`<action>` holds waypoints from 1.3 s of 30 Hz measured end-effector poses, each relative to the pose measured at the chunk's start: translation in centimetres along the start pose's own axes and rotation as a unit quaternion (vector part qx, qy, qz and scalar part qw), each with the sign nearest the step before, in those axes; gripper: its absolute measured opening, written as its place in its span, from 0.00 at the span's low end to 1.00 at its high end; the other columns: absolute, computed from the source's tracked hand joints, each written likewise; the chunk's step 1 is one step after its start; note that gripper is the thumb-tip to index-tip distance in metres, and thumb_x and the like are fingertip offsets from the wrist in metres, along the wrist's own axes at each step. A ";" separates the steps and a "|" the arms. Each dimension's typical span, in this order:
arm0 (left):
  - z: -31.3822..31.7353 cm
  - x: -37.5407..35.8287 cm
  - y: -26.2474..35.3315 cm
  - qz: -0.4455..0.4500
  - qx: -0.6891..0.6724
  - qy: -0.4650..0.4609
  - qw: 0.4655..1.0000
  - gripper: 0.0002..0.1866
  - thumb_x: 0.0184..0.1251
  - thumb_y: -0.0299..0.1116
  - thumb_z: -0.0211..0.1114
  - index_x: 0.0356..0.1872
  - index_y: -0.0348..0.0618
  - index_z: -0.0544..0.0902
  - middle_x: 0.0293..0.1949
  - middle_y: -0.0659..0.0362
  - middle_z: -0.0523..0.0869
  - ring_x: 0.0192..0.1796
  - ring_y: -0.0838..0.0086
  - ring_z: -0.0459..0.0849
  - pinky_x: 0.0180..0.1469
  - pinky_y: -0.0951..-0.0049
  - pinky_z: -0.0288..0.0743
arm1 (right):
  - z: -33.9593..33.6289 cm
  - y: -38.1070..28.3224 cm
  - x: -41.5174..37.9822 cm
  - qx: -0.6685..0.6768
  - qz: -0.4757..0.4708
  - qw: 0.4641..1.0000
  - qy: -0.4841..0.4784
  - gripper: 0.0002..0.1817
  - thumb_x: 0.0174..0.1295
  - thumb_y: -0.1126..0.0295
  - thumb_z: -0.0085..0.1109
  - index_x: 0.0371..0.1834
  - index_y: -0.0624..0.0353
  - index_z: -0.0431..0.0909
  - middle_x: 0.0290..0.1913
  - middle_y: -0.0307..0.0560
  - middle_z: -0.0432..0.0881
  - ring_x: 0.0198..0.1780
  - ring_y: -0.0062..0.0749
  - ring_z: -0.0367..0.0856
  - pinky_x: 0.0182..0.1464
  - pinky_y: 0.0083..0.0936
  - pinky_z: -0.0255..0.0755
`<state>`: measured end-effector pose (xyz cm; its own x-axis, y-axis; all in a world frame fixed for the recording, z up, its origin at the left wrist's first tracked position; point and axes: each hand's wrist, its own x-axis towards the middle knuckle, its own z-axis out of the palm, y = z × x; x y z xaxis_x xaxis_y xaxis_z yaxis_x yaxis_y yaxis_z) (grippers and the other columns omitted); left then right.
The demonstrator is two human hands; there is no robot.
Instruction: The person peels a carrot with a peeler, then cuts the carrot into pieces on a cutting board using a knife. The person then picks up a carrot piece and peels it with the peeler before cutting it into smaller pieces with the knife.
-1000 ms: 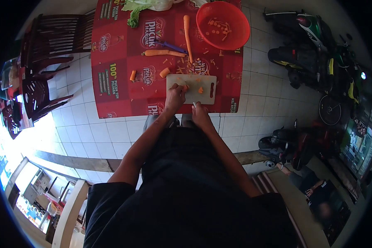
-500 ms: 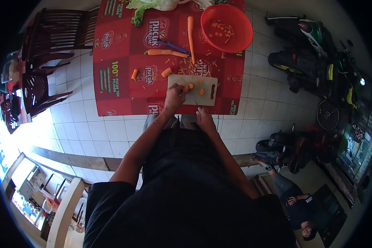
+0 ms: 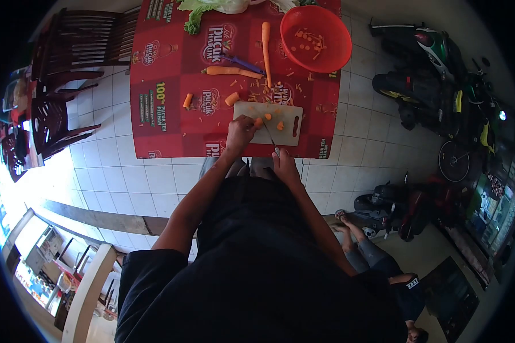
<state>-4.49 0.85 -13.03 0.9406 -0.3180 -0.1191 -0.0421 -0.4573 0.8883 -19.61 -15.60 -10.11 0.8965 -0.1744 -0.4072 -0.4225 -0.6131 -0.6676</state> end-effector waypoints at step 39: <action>0.6 0.3 -0.3 0.007 0.038 0.012 0.999 0.09 0.64 0.34 0.75 0.32 0.36 0.90 0.31 0.49 0.87 0.30 0.54 0.89 0.33 0.58 0.82 | 0.0 -1.7 0.9 0.001 -0.007 1.000 -0.004 0.21 0.78 0.60 0.48 0.58 0.71 0.69 0.43 0.78 0.82 0.49 0.77 0.81 0.51 0.63 0.74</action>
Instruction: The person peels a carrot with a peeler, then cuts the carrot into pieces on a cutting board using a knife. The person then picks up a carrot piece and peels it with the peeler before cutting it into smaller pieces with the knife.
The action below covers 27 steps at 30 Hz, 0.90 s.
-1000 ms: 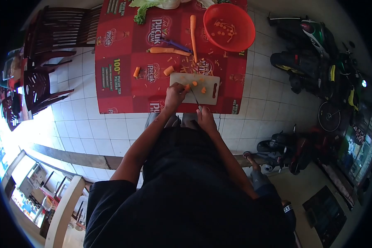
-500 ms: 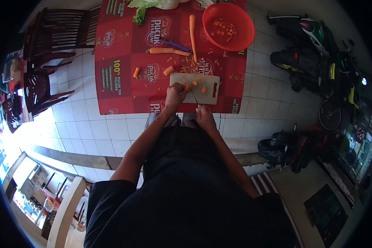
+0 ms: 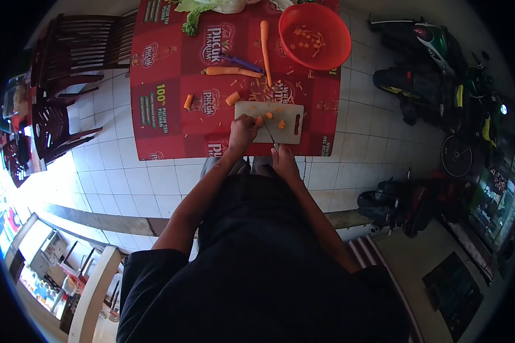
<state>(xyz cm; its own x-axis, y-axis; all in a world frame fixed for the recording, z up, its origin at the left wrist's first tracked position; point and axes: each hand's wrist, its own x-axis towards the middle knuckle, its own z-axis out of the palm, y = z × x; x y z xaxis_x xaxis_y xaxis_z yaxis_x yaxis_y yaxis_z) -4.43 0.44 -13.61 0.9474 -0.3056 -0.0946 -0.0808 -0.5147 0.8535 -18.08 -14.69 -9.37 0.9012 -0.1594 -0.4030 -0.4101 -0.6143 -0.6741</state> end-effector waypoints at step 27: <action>-0.4 0.7 0.5 0.017 0.004 -0.021 1.000 0.07 0.58 0.28 0.76 0.32 0.35 0.89 0.31 0.48 0.85 0.33 0.52 0.87 0.37 0.56 0.82 | 1.3 0.2 1.8 -0.058 0.083 0.994 -0.032 0.17 0.79 0.59 0.48 0.49 0.66 0.70 0.37 0.74 0.84 0.45 0.75 0.84 0.47 0.65 0.75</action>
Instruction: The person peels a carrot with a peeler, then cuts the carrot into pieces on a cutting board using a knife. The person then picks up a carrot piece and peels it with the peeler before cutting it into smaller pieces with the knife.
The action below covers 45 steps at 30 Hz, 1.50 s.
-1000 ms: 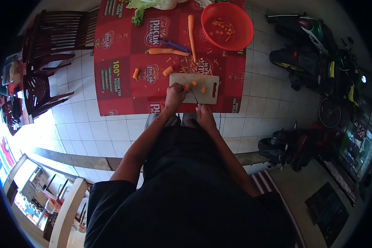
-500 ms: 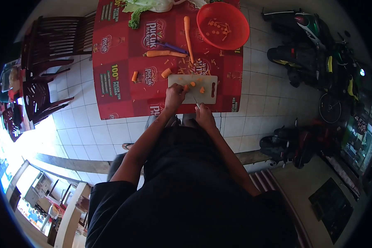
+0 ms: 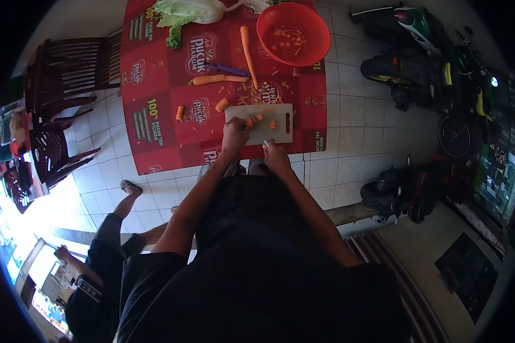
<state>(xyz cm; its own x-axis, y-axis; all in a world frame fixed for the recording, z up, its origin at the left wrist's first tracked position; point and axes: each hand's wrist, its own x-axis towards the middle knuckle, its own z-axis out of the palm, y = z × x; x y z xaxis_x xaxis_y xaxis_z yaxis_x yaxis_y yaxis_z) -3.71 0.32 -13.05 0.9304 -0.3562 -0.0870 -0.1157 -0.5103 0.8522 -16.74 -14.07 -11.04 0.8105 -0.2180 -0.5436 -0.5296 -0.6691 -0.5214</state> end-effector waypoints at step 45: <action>-0.5 -0.1 -0.9 -0.009 -0.015 0.001 1.000 0.12 0.55 0.33 0.81 0.31 0.35 0.89 0.29 0.49 0.87 0.31 0.58 0.89 0.34 0.62 0.82 | 0.1 -0.4 -2.1 0.033 -0.083 0.993 0.072 0.20 0.80 0.59 0.46 0.53 0.70 0.73 0.35 0.74 0.82 0.43 0.74 0.81 0.52 0.60 0.72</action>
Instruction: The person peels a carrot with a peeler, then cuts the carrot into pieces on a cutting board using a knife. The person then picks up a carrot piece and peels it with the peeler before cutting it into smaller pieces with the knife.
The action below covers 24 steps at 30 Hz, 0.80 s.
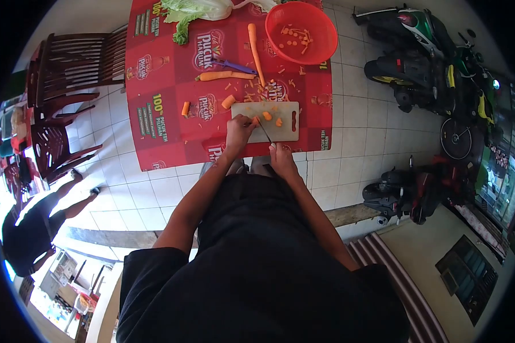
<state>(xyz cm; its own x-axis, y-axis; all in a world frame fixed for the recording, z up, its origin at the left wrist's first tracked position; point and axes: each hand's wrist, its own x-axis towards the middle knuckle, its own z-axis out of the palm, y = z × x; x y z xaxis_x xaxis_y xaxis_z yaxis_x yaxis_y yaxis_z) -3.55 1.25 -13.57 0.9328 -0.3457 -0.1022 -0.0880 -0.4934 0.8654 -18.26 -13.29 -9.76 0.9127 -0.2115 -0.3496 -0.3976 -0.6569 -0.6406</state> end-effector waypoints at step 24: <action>-0.2 0.4 0.6 -0.020 -0.005 -0.009 1.000 0.11 0.56 0.32 0.80 0.32 0.34 0.90 0.31 0.47 0.88 0.32 0.56 0.90 0.35 0.61 0.83 | -1.1 -2.3 0.9 -0.020 0.068 0.997 -0.035 0.19 0.79 0.60 0.48 0.47 0.72 0.75 0.36 0.77 0.83 0.43 0.74 0.83 0.48 0.62 0.75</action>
<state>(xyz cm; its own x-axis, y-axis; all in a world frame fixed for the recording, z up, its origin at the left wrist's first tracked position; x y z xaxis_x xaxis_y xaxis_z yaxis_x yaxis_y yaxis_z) -3.15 0.96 -13.05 0.9291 -0.3397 -0.1461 -0.0468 -0.5001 0.8647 -16.39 -12.79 -7.84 0.8409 -0.2511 -0.4795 -0.5126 -0.6537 -0.5566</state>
